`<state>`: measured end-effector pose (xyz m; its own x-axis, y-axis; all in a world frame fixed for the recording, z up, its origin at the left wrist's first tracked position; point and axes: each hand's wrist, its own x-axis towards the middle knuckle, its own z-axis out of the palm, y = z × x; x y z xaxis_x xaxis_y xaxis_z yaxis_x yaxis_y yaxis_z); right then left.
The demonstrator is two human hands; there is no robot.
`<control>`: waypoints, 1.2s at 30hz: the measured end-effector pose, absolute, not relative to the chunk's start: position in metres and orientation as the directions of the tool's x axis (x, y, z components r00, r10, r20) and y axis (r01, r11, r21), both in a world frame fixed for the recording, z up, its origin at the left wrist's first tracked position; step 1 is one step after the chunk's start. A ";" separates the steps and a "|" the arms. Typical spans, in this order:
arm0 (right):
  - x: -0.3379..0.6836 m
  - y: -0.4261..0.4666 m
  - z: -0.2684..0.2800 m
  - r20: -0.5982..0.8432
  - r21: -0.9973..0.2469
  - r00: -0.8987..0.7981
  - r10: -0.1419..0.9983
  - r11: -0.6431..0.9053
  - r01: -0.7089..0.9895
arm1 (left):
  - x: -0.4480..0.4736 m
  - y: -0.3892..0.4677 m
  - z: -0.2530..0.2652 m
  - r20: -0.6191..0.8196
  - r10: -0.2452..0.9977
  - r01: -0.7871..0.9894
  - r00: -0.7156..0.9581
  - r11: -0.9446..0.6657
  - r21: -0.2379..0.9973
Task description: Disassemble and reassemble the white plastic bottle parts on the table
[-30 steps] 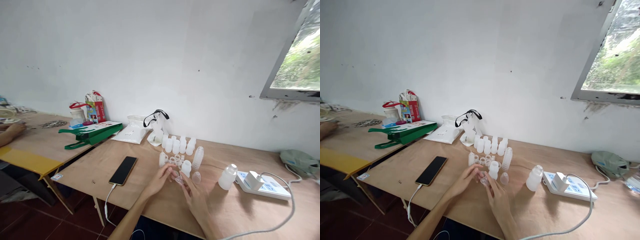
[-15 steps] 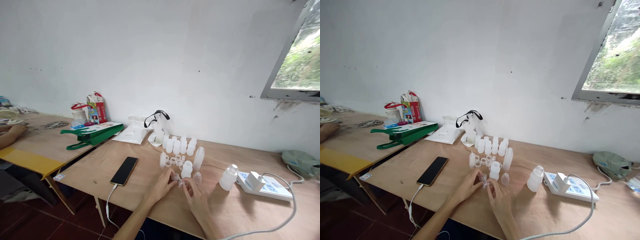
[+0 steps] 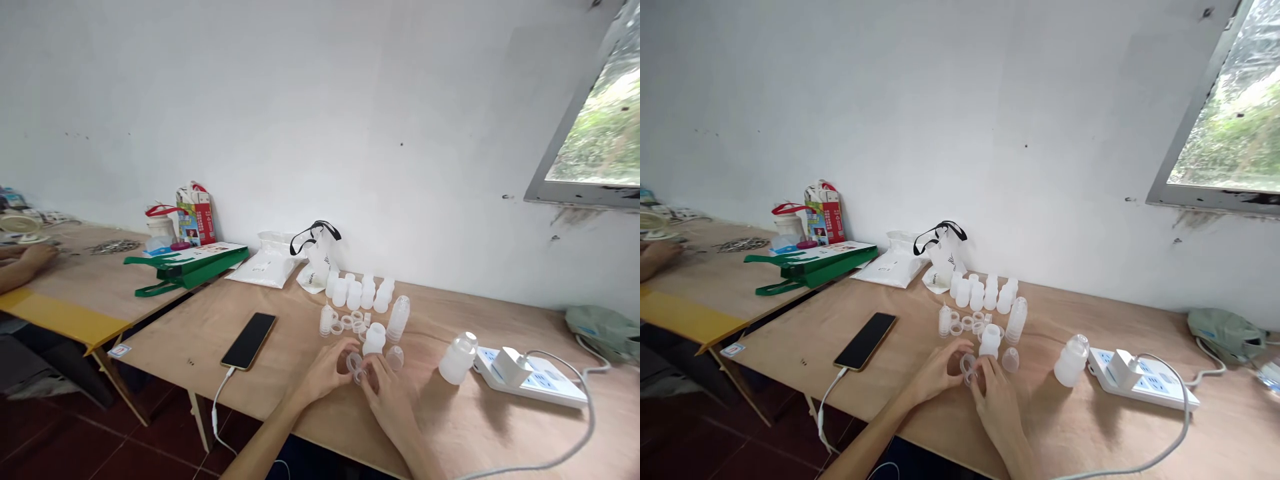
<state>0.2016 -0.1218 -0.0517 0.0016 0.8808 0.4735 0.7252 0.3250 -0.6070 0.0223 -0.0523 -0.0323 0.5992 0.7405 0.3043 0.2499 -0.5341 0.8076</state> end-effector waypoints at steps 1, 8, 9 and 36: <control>0.202 -0.122 -0.052 0.459 -0.645 0.009 0.889 0.326 0.691 | 0.022 -0.053 -0.030 0.319 0.725 0.241 0.610 -0.554 0.797; 0.201 -0.120 -0.054 0.299 -0.905 0.088 0.950 0.253 0.342 | 0.021 -0.065 -0.013 0.400 0.587 0.164 0.703 -0.682 0.713; 0.201 -0.120 -0.054 0.285 -0.918 0.079 0.955 0.249 0.308 | 0.022 -0.066 -0.011 0.417 0.560 0.138 0.716 -0.699 0.701; 0.208 -0.122 -0.061 0.317 -0.889 0.136 0.939 0.244 0.387 | 0.033 -0.094 0.001 0.366 0.427 0.240 0.827 -0.856 0.457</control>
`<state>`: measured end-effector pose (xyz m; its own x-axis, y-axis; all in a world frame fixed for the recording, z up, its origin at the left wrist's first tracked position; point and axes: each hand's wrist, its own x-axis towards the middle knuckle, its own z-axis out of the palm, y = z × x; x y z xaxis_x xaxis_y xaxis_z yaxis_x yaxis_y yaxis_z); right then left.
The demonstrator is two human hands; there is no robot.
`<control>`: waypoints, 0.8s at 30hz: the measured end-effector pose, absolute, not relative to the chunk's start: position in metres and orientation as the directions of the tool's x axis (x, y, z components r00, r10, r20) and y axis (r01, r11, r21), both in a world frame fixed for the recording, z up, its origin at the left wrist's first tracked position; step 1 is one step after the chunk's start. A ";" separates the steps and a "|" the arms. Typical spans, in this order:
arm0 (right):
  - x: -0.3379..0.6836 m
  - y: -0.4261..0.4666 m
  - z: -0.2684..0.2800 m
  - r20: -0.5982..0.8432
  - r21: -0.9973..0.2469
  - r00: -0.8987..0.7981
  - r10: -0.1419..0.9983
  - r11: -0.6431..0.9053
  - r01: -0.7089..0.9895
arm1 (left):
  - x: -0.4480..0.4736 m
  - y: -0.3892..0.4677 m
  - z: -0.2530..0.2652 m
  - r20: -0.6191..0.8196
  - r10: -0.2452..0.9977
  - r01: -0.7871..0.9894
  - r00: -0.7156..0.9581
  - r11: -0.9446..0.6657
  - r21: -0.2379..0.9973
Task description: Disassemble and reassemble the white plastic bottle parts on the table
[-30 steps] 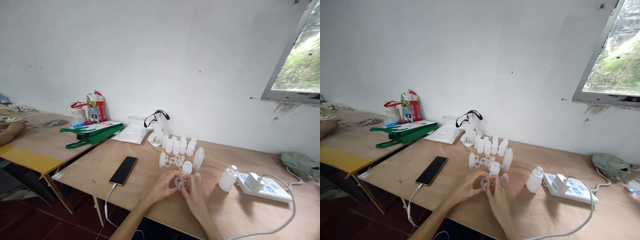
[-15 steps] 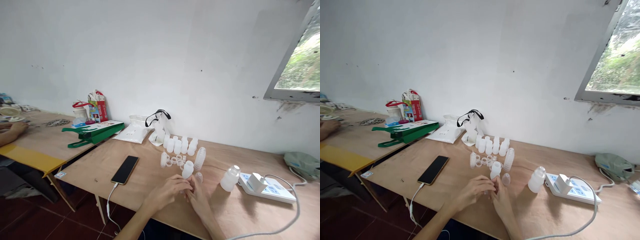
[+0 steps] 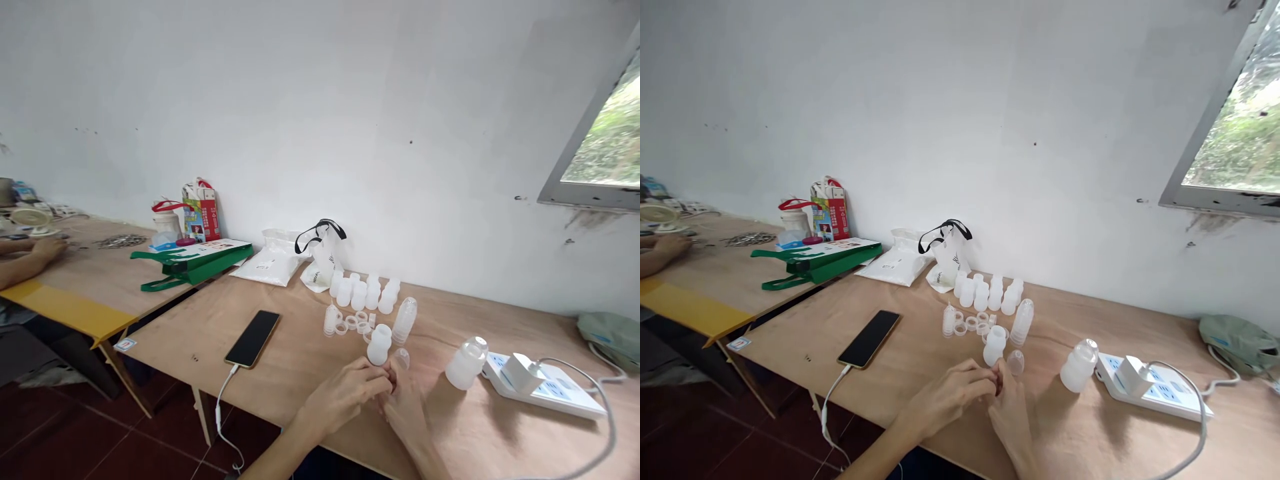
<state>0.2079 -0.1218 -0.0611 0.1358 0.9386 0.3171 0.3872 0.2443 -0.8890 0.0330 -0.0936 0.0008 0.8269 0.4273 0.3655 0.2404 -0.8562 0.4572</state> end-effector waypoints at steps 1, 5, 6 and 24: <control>0.207 -0.122 -0.060 0.296 -0.901 0.141 0.945 0.228 0.369 | 0.034 -0.093 0.000 0.365 0.431 0.243 0.825 -0.854 0.461; 0.203 -0.122 -0.055 0.231 -0.954 0.110 0.967 0.203 0.220 | 0.036 -0.085 -0.003 0.408 0.459 0.185 0.789 -0.811 0.555; 0.202 -0.122 -0.053 0.224 -0.963 0.106 0.969 0.202 0.180 | 0.036 -0.082 -0.004 0.427 0.468 0.154 0.774 -0.793 0.589; 0.200 -0.125 -0.042 0.216 -0.962 0.145 0.966 0.185 0.202 | 0.029 -0.083 0.009 0.275 0.759 0.336 0.590 -0.540 0.772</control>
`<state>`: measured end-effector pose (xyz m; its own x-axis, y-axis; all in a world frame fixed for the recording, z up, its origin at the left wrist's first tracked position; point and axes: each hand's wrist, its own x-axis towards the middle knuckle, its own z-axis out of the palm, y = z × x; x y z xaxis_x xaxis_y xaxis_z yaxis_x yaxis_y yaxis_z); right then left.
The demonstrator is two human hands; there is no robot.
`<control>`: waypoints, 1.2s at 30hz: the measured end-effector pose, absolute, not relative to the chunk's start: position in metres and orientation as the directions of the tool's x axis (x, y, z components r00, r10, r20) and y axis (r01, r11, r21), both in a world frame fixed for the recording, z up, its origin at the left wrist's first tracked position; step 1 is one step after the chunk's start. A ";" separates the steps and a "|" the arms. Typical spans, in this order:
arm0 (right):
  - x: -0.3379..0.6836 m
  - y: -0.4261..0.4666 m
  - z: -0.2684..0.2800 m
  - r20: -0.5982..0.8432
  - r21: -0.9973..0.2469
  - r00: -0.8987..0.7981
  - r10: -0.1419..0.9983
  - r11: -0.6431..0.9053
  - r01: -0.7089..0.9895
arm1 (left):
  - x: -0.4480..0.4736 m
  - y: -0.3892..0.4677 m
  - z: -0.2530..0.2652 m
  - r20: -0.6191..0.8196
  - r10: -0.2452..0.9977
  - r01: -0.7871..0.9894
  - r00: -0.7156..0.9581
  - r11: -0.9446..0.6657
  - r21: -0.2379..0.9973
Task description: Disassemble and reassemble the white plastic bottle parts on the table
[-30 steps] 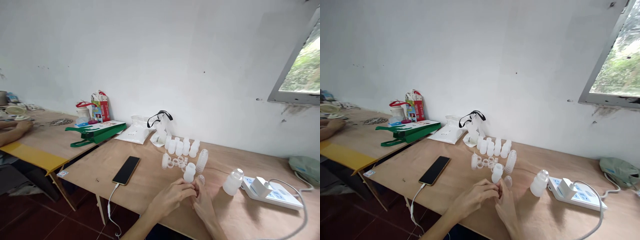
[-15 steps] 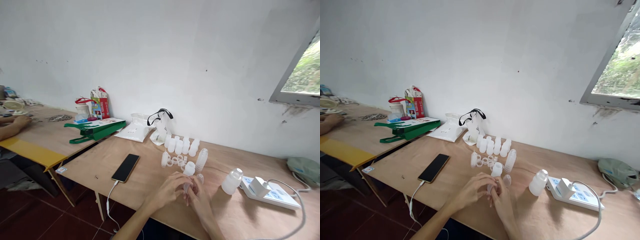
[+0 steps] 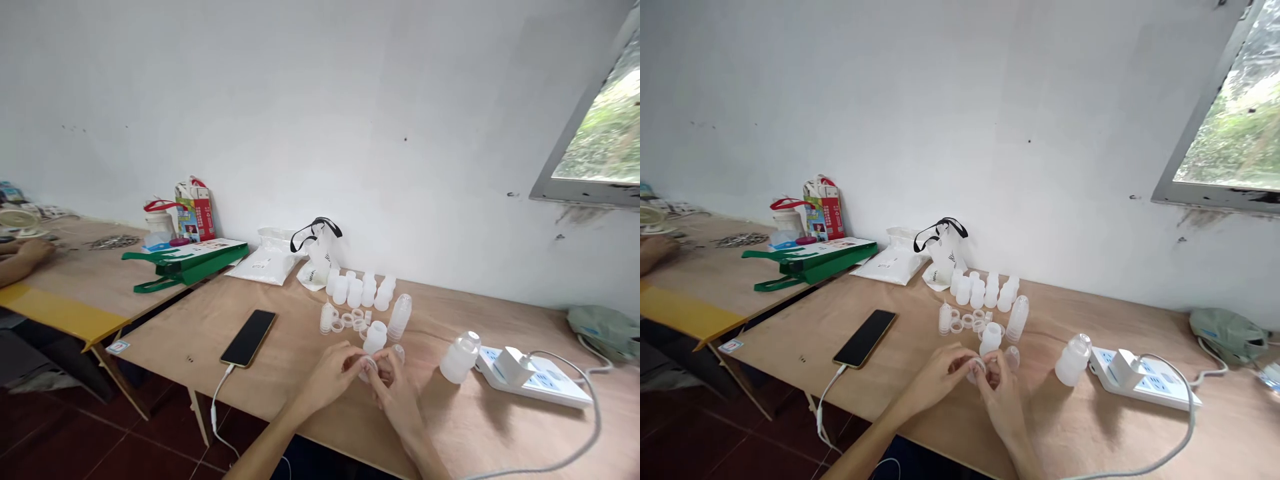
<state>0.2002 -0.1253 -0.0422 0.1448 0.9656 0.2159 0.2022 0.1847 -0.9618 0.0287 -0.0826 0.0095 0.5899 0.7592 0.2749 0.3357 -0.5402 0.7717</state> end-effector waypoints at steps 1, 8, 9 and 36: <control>0.199 -0.126 -0.041 0.216 -0.962 0.134 0.967 0.187 0.197 | 0.029 -0.081 0.009 0.271 0.753 0.324 0.599 -0.538 0.778; 0.199 -0.125 -0.040 0.263 -0.941 0.134 0.956 0.222 0.256 | 0.033 -0.086 0.005 0.269 0.759 0.294 0.594 -0.516 0.805; 0.201 -0.125 -0.040 0.270 -0.938 0.136 0.953 0.228 0.262 | 0.035 -0.088 0.002 0.273 0.769 0.308 0.579 -0.515 0.800; 0.205 -0.129 -0.035 0.256 -0.959 0.078 0.964 0.243 0.143 | 0.027 -0.086 0.012 0.261 0.757 0.182 0.599 -0.446 0.876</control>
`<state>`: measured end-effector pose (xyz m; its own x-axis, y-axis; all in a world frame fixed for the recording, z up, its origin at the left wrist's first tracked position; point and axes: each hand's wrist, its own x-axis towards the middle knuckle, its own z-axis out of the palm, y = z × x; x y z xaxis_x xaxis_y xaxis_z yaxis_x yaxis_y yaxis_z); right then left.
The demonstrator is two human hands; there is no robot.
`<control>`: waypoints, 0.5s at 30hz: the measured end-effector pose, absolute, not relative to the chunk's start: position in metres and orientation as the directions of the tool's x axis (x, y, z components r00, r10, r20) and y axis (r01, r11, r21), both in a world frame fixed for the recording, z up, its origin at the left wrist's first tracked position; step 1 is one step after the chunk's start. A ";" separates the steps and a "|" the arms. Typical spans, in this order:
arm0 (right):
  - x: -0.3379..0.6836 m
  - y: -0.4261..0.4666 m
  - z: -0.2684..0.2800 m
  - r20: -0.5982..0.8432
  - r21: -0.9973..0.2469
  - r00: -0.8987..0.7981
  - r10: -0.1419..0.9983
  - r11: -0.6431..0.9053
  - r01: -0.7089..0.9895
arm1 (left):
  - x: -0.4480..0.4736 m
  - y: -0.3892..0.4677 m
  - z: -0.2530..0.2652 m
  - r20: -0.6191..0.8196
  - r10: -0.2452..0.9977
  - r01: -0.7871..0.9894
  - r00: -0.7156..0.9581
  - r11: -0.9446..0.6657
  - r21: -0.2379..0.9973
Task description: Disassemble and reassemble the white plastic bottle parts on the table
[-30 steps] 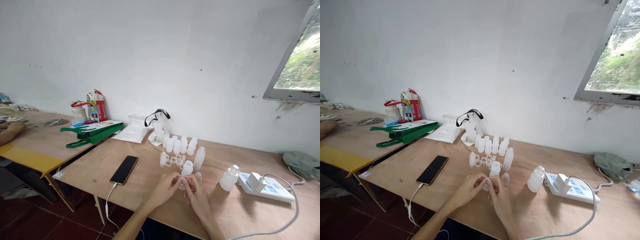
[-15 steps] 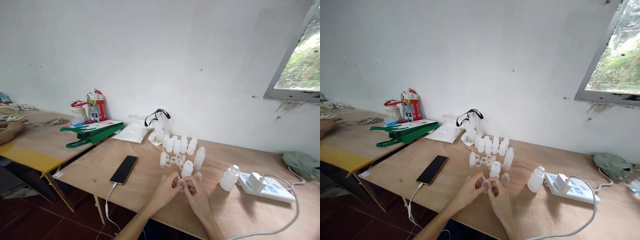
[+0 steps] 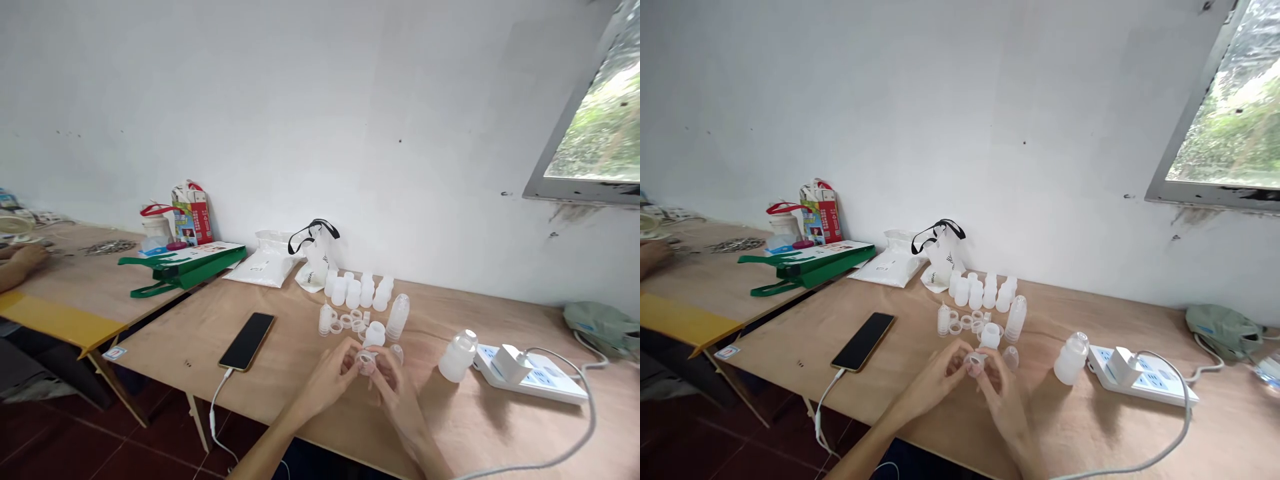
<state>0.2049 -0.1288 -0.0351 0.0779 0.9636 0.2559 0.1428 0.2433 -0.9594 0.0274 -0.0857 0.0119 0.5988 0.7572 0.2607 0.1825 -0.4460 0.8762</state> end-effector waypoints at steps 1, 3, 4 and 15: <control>0.205 -0.130 -0.034 0.221 -0.972 0.053 0.974 0.215 0.100 | 0.026 -0.084 0.011 0.270 0.752 0.162 0.601 -0.445 0.881; 0.207 -0.130 -0.032 0.169 -0.985 0.020 0.985 0.168 0.039 | 0.024 -0.081 0.010 0.276 0.747 0.132 0.605 -0.436 0.890; 0.208 -0.130 -0.031 0.155 -0.988 0.011 0.988 0.155 0.018 | 0.023 -0.080 0.009 0.277 0.747 0.123 0.604 -0.431 0.894; 0.238 -0.129 -0.007 0.173 -0.983 0.010 0.985 0.172 0.067 | 0.034 -0.079 0.001 0.238 0.822 0.091 0.518 -0.329 0.940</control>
